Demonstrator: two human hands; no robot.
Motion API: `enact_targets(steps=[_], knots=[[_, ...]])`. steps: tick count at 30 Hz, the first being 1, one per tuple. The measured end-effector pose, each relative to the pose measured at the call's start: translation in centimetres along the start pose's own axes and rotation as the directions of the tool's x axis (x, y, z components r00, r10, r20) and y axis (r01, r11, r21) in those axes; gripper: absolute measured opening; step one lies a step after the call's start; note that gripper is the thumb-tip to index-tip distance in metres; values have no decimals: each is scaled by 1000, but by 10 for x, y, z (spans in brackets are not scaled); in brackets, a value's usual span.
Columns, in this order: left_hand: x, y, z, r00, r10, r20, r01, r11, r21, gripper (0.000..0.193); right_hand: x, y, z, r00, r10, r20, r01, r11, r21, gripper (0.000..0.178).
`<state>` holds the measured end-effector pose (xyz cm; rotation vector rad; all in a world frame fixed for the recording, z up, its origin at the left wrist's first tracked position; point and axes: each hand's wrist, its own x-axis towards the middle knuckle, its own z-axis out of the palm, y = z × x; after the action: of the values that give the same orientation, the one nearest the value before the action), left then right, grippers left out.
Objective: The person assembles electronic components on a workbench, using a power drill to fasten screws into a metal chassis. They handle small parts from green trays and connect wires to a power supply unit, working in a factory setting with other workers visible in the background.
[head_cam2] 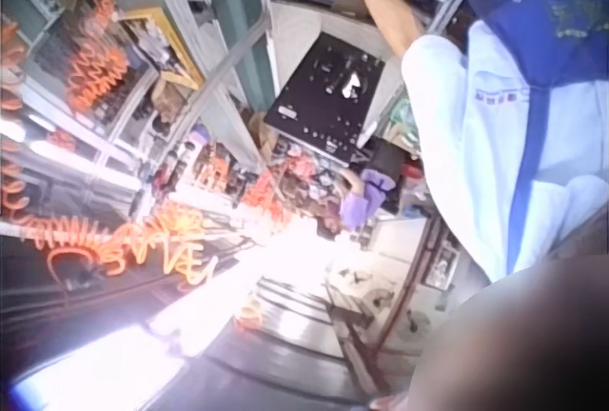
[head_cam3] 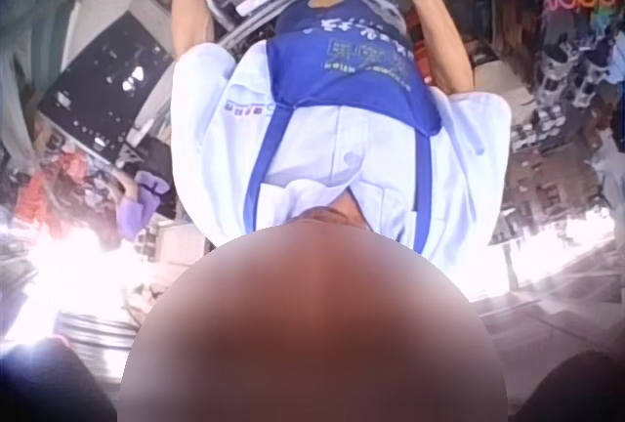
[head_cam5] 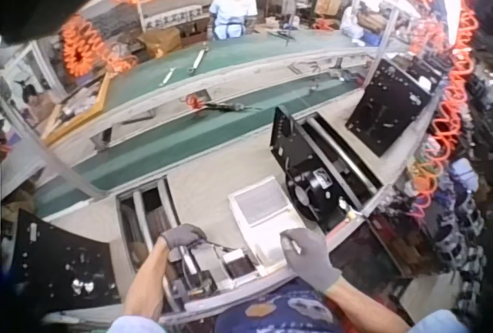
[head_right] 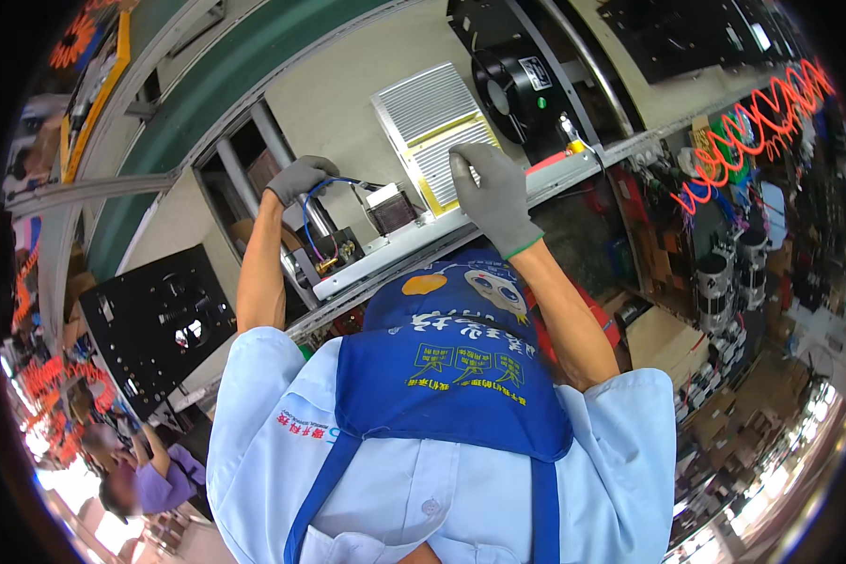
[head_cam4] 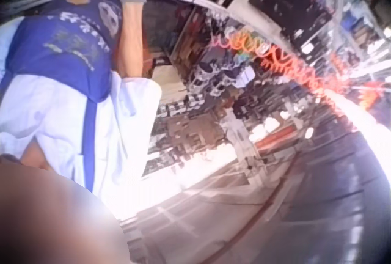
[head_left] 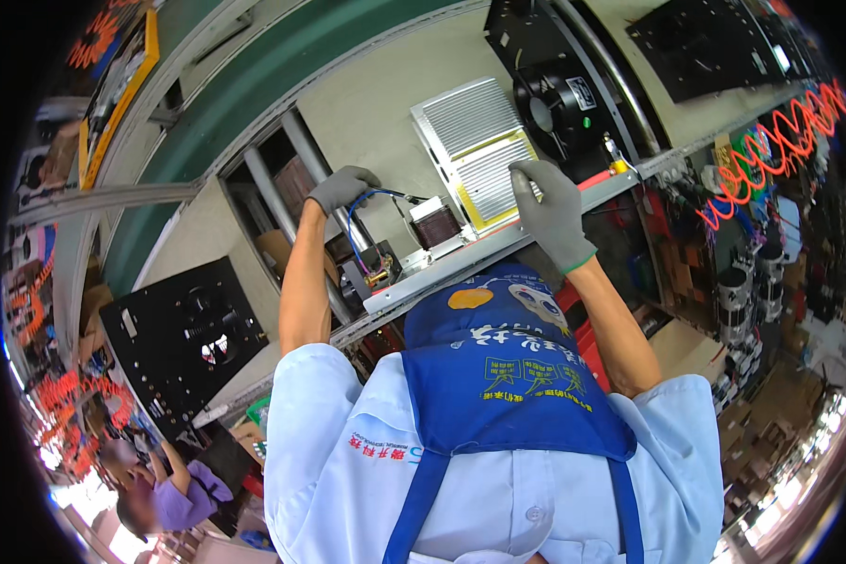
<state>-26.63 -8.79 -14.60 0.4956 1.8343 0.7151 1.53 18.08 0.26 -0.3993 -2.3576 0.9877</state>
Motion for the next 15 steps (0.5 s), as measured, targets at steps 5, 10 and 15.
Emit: enact_targets(steps=[5,10,15], knots=[[18,-28,-28,993,-93,72,88,993,77,37,-43,-21,-39,970,224,-99,-226,974,-17,12],[64,-21,21,997,-29,75,19,991,135,24,-101,-24,-55,925,360,-122,-366,930,-34,15],[98,-46,34,981,-140,132,76,913,401,9,-86,-61,-93,911,320,-261,-350,934,-78,13]])
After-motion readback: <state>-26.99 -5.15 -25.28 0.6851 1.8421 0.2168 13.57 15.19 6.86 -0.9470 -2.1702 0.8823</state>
